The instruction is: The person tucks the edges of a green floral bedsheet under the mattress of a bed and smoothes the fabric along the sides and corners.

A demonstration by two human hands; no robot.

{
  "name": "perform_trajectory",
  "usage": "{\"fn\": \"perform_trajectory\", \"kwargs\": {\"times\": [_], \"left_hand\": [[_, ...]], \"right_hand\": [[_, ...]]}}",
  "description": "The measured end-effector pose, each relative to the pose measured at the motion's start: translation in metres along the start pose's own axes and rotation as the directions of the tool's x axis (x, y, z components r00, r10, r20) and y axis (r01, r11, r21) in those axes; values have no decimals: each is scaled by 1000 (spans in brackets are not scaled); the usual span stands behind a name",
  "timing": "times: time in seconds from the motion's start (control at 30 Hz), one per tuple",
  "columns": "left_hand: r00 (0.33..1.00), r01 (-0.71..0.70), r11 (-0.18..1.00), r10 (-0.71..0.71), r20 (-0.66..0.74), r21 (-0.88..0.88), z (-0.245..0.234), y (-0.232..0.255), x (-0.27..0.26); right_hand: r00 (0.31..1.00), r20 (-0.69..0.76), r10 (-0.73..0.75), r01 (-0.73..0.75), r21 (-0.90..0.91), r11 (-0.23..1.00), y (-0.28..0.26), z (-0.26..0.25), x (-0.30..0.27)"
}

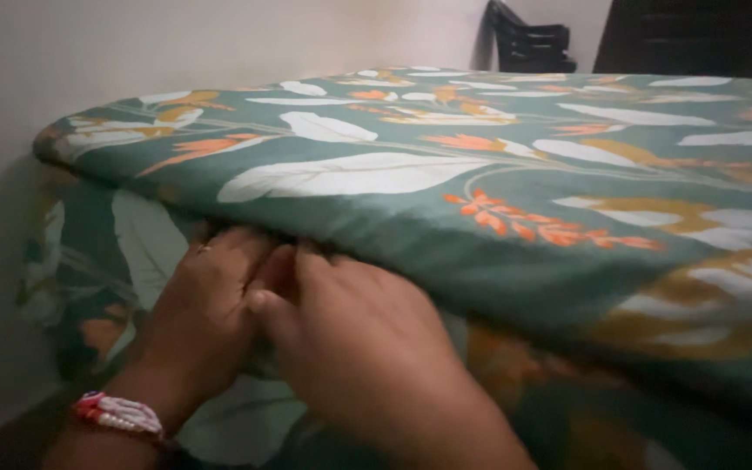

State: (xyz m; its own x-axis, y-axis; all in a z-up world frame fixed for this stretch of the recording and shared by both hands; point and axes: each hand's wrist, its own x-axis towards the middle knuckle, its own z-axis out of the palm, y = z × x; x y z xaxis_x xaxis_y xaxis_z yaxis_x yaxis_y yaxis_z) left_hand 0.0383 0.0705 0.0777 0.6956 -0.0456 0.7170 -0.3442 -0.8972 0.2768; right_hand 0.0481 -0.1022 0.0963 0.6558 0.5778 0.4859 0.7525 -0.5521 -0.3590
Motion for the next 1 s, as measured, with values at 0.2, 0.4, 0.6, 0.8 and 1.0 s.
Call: {"fn": "perform_trajectory", "kwargs": {"times": [0.2,0.4,0.6,0.8,1.0], "left_hand": [[995,-83,995,81,56,46,-15,-28,0],[972,-236,972,235,-14,-22,-27,-54,-4],[940,-311,941,284,-186,-134,-15,-75,-10],[907,-337,930,280,-314,-147,0,-96,-12],[908,-174,967,84,-410,-188,18,-88,-6]], "right_hand": [[999,2,44,-43,-171,984,-3,10,4],[978,-56,202,-209,-314,926,-24,24,16],[923,-72,377,-381,-286,879,-54,17,27],[909,-199,367,-415,-345,842,-70,33,39],[828,-250,502,-560,-388,732,-82,37,52]]}}
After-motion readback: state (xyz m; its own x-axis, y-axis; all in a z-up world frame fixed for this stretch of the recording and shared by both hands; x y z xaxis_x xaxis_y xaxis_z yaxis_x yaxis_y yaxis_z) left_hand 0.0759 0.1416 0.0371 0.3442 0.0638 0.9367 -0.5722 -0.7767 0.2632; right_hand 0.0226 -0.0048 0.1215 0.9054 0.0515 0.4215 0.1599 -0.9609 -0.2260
